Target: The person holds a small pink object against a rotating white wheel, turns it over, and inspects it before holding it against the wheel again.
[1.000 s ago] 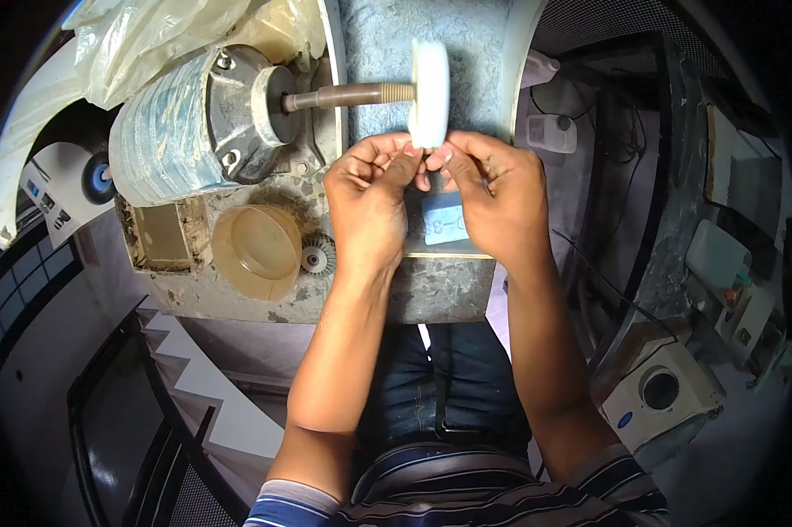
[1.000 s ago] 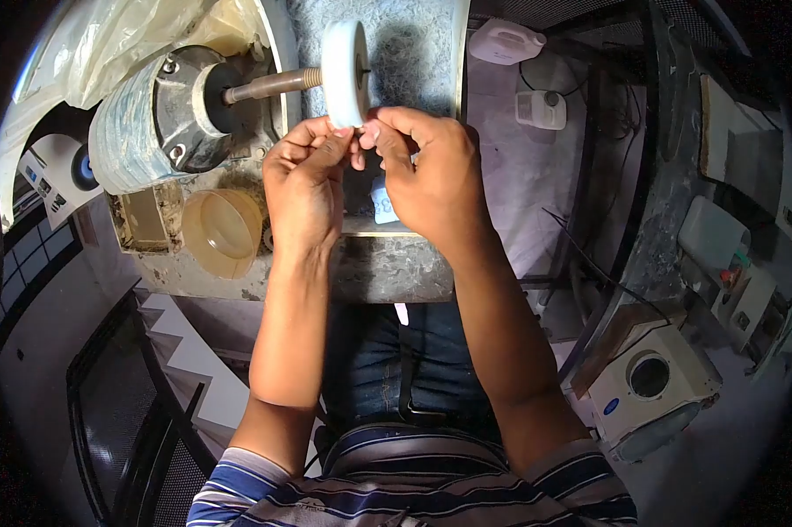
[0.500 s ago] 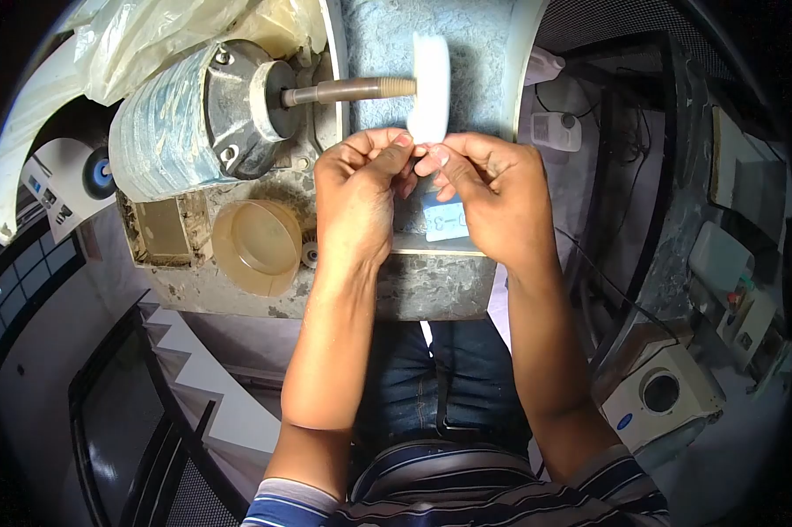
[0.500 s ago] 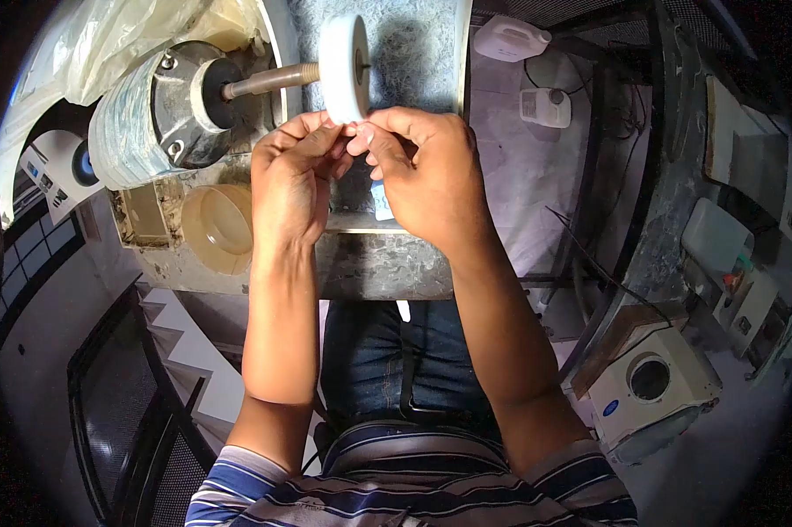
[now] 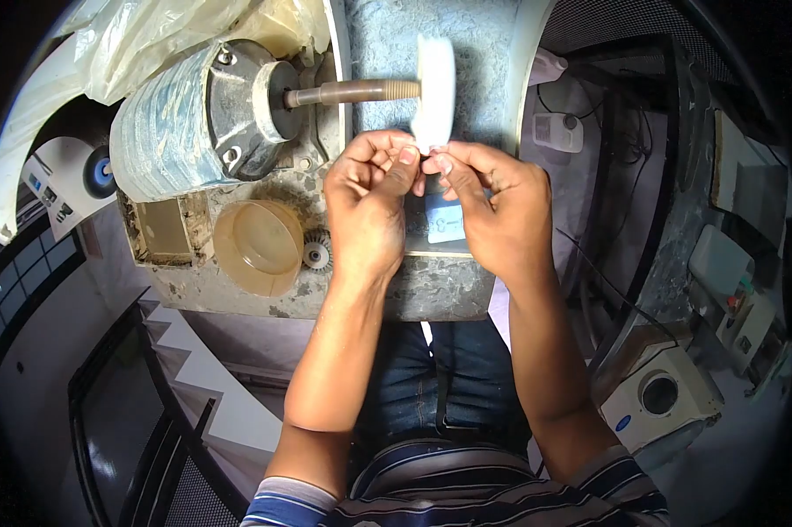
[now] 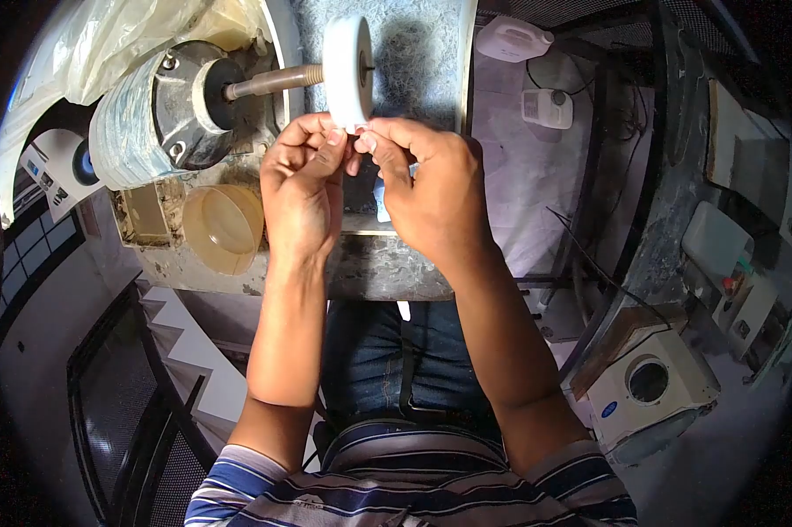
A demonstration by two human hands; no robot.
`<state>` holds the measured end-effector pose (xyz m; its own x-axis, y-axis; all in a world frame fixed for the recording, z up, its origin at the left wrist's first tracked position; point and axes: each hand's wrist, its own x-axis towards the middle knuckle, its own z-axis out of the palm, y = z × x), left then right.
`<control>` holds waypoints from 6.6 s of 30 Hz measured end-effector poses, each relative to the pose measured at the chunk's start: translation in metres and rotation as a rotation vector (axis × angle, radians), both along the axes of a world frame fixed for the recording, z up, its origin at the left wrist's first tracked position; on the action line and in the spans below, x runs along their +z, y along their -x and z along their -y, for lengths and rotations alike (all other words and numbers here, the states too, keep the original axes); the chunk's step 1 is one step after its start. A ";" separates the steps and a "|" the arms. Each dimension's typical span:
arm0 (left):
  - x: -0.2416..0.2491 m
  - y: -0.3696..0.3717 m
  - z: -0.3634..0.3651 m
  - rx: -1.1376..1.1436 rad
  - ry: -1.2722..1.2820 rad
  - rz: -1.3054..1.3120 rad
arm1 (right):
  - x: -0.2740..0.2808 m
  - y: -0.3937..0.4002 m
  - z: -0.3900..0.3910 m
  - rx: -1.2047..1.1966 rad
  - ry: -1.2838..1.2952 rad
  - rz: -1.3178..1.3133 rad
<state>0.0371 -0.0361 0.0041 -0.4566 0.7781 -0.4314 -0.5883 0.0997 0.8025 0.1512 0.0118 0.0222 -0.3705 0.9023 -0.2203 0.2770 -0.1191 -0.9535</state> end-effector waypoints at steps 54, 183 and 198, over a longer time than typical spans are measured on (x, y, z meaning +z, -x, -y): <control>-0.021 -0.019 0.003 0.194 -0.100 0.025 | -0.010 -0.003 -0.006 0.051 -0.559 0.144; -0.019 -0.021 -0.005 0.237 -0.152 0.412 | -0.023 0.003 0.006 -0.135 -0.195 -0.025; -0.014 -0.020 0.004 0.144 -0.149 0.324 | -0.013 -0.002 0.006 -0.137 0.108 -0.251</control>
